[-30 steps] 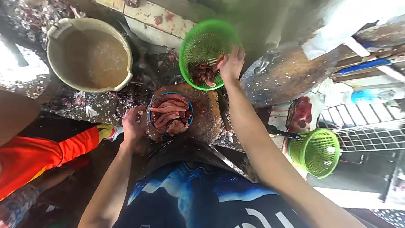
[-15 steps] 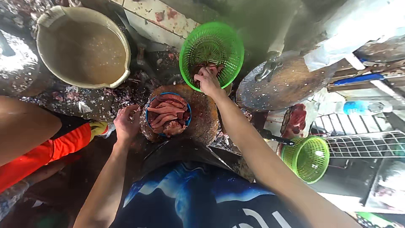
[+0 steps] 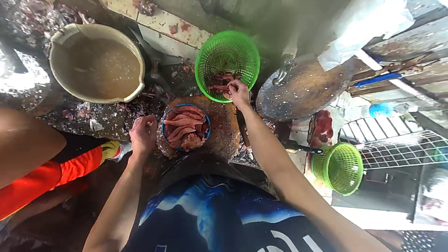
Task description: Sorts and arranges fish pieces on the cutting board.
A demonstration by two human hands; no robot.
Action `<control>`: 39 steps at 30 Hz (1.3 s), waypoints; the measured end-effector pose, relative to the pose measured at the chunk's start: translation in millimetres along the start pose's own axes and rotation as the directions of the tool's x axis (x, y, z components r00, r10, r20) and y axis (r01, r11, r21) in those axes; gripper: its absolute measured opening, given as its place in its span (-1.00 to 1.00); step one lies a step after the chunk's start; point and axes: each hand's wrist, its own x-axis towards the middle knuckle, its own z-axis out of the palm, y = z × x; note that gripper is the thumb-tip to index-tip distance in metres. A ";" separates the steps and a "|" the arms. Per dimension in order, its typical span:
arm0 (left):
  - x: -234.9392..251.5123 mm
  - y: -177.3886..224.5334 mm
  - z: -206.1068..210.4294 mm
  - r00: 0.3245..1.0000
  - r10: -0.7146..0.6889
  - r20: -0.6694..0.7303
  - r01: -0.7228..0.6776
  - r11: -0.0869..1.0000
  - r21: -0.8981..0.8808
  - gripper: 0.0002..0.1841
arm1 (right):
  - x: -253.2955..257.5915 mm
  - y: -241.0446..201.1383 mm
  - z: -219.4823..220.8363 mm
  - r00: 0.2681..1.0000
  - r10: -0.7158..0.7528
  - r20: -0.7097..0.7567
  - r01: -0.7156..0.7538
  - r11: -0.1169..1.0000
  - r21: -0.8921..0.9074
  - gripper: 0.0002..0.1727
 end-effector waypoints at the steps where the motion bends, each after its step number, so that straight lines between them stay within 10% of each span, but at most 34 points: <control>1: -0.7 0.2 0.0 1.000 0.008 0.006 -0.008 1.000 -0.005 -0.71 | -1.2 -0.3 -0.8 1.000 0.025 -0.020 -0.025 0.999 -0.031 -0.78; 13: -10.6 4.6 -1.4 1.000 0.025 -0.020 -0.026 0.996 -0.089 -0.72 | -13.7 -58.1 -41.7 0.992 -0.076 -0.097 0.109 0.903 0.415 -0.85; 21: 59.8 91.9 30.5 0.969 0.172 0.180 -0.016 0.765 -0.644 -0.45 | -72.9 -134.6 -110.8 0.960 -0.266 0.091 0.187 0.847 0.497 -0.85; 29: 88.0 140.0 53.7 0.623 0.286 0.728 0.599 0.424 -0.679 -0.32 | -129.2 -148.2 -90.2 0.928 -0.361 0.092 0.292 0.858 0.423 -0.85; 35: 42.6 100.8 66.1 0.682 0.117 0.722 0.555 0.559 -0.616 -0.77 | -172.0 -76.9 -47.4 0.975 -0.175 0.140 0.120 0.935 0.333 -0.87; 39: 51.3 106.0 83.1 0.705 0.277 0.653 0.227 0.784 -0.578 -0.73 | -205.4 -58.7 -22.2 0.998 -0.057 0.011 0.053 0.977 0.207 -0.85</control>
